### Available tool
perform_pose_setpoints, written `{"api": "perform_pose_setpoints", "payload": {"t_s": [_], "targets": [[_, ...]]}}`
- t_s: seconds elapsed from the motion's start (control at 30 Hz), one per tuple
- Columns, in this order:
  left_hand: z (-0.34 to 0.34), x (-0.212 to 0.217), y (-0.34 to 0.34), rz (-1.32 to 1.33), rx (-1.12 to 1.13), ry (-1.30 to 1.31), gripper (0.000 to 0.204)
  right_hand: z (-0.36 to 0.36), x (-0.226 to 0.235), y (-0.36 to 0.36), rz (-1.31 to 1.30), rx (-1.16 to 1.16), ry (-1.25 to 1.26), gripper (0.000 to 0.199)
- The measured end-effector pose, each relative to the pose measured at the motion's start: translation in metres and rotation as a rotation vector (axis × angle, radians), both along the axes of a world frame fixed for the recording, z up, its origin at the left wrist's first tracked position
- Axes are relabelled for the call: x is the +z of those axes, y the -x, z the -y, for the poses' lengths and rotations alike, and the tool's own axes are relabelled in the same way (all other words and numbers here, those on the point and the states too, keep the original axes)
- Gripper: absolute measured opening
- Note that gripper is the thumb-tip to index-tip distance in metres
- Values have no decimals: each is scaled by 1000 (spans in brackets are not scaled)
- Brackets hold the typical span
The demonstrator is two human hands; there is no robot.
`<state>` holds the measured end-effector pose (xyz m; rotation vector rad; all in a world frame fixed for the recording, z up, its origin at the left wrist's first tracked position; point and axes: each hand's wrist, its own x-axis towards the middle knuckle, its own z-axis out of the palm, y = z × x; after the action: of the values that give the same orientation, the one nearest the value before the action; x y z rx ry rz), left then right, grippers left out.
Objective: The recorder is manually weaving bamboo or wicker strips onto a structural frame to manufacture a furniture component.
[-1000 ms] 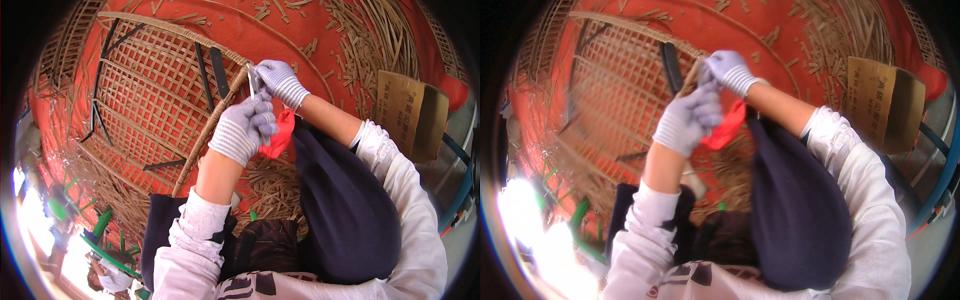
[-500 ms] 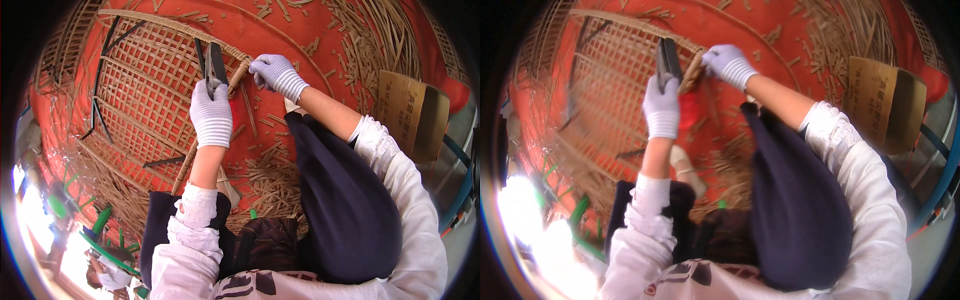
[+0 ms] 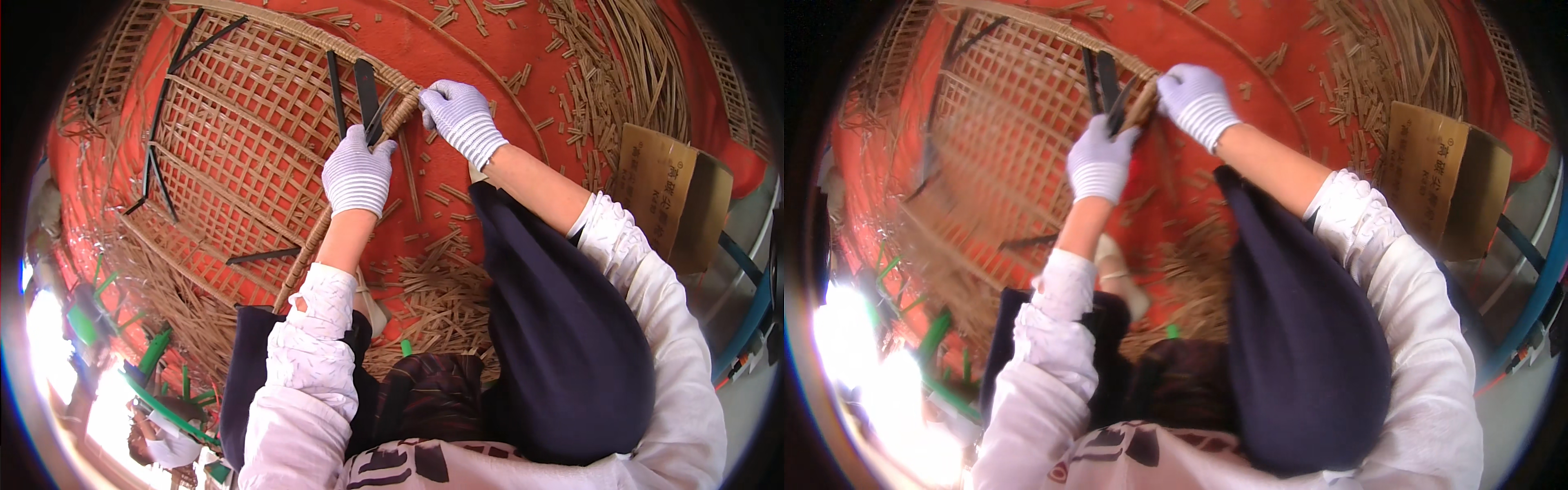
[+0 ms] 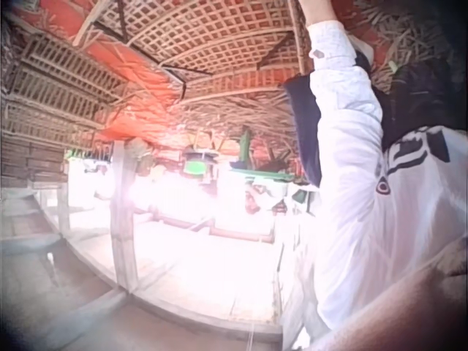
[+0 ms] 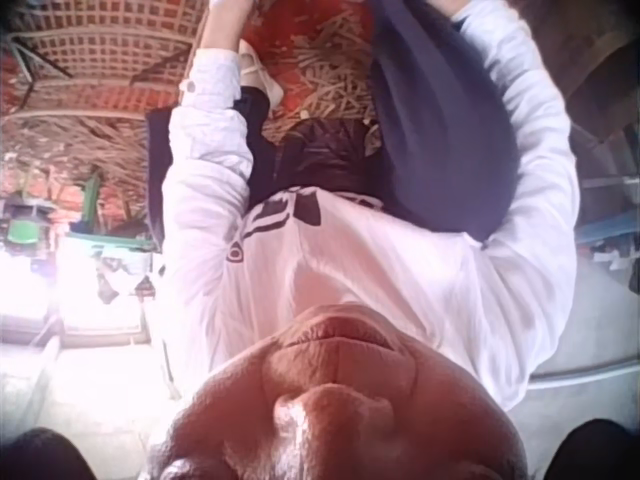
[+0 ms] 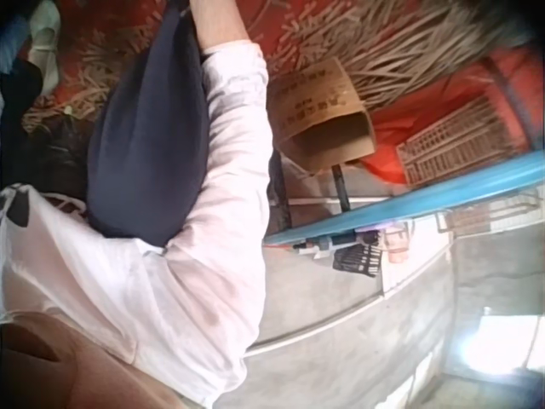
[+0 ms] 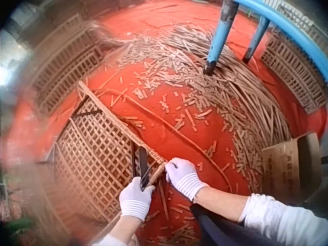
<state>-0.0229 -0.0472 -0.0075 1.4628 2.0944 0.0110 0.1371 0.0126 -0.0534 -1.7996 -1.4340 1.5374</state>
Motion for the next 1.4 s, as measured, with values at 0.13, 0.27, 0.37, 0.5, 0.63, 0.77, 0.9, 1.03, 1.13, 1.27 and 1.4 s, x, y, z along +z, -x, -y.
{"api": "perform_pose_setpoints", "payload": {"t_s": [0.13,0.27,0.37,0.5,0.63,0.77,0.9,1.03,1.13,1.27,1.4], "targets": [[1,-2,-1,-22,-8,-5,34,-4,3,8,89,29,-34,29],[1,-1,-3,-44,-13,7,33,-19,4,18,61,41,-30,28],[-1,1,-3,-57,-6,22,33,-22,4,10,-111,-7,197,26],[1,0,-3,-25,16,41,33,-13,1,-9,-140,64,158,26],[3,0,-4,-27,14,15,33,-11,0,-15,170,240,-182,29],[1,2,-4,-48,13,45,34,-11,1,-11,210,229,-153,29],[1,2,-5,-45,-5,41,34,-5,0,-5,258,151,-163,30],[2,1,-7,-71,-2,22,34,-3,-2,-6,225,136,-202,31],[2,1,-7,-76,-3,12,35,-5,0,-9,231,185,-235,31],[2,0,-7,-81,-9,12,35,-7,4,-9,234,186,-205,30],[3,-1,-7,-74,-2,5,34,-5,2,-13,237,208,-215,31]]}}
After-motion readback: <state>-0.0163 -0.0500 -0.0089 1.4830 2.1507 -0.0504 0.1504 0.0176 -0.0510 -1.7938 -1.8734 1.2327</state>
